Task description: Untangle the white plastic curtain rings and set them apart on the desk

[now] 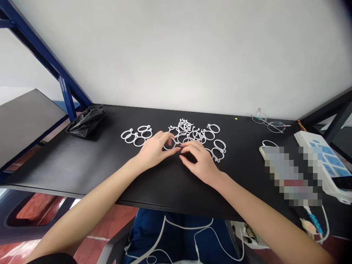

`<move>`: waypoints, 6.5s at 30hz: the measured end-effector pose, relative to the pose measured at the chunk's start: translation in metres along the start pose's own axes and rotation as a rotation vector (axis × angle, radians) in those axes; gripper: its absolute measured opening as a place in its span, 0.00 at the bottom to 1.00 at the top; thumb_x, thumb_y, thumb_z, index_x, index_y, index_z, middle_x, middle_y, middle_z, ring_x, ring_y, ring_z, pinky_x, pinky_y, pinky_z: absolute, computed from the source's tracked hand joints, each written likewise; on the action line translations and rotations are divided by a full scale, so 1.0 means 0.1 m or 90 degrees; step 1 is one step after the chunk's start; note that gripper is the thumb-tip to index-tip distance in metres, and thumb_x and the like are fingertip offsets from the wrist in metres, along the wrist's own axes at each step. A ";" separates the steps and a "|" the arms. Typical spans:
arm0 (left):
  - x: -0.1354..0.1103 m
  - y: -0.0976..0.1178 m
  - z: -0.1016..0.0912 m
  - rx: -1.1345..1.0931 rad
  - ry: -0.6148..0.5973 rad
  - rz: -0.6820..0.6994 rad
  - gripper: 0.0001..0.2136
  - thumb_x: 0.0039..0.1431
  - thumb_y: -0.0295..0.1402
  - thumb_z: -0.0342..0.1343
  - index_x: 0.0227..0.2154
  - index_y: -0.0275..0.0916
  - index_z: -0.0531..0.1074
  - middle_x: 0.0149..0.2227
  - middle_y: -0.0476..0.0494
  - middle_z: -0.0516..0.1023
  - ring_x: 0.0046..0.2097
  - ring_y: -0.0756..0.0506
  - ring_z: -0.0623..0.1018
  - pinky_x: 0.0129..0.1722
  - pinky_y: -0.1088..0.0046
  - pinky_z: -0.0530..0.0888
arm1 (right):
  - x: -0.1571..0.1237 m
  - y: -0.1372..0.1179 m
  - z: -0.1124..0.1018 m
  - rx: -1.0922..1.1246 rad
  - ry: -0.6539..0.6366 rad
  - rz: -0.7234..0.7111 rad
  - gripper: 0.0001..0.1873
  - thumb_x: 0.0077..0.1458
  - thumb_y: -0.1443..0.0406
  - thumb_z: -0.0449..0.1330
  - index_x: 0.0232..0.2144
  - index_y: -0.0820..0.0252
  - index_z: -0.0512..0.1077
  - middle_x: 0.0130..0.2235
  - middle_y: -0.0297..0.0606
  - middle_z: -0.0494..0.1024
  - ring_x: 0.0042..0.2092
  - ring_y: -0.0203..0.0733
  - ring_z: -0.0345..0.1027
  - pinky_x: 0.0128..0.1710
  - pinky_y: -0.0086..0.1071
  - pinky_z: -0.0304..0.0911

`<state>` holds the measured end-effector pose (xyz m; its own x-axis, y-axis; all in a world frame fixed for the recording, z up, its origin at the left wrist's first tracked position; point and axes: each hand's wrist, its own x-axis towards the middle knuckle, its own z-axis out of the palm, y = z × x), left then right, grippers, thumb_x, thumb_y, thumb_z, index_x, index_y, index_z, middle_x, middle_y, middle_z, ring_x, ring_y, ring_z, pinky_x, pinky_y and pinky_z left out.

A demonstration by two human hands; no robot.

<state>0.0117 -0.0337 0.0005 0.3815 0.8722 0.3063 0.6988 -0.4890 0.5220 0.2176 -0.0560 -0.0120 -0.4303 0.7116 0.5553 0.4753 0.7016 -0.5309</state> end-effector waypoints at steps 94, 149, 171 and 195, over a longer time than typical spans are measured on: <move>0.03 -0.08 -0.01 0.300 -0.011 -0.076 0.06 0.63 0.33 0.51 0.36 0.39 0.72 0.37 0.45 0.75 0.41 0.43 0.74 0.24 0.72 0.62 | -0.01 0.04 0.04 0.084 -0.095 -0.059 0.10 0.55 0.77 0.55 0.31 0.58 0.70 0.33 0.37 0.77 0.37 0.41 0.70 0.46 0.41 0.67; 0.02 0.14 -0.06 -0.236 -0.134 0.013 0.14 0.59 0.44 0.57 0.33 0.36 0.75 0.30 0.48 0.76 0.26 0.53 0.69 0.25 0.78 0.67 | 0.03 -0.07 -0.04 0.073 0.104 -0.022 0.09 0.59 0.70 0.57 0.41 0.55 0.71 0.40 0.41 0.78 0.47 0.47 0.72 0.49 0.46 0.69; 0.01 0.12 -0.07 -0.247 -0.128 -0.020 0.15 0.59 0.45 0.55 0.27 0.37 0.66 0.27 0.50 0.69 0.27 0.53 0.67 0.26 0.78 0.67 | 0.01 -0.05 -0.04 0.097 0.062 0.060 0.08 0.65 0.67 0.51 0.41 0.56 0.70 0.37 0.38 0.77 0.37 0.40 0.72 0.38 0.35 0.70; 0.00 0.15 -0.12 -0.271 -0.180 -0.023 0.20 0.60 0.47 0.55 0.49 0.39 0.68 0.32 0.49 0.75 0.26 0.52 0.68 0.28 0.77 0.68 | -0.02 -0.02 0.00 0.138 0.093 0.027 0.09 0.62 0.68 0.57 0.45 0.54 0.69 0.36 0.35 0.79 0.36 0.39 0.76 0.39 0.33 0.73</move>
<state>0.0146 -0.0408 0.0180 0.5518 0.8296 0.0857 0.4290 -0.3705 0.8239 0.2178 -0.0586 -0.0124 -0.2910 0.7390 0.6076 0.3082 0.6736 -0.6718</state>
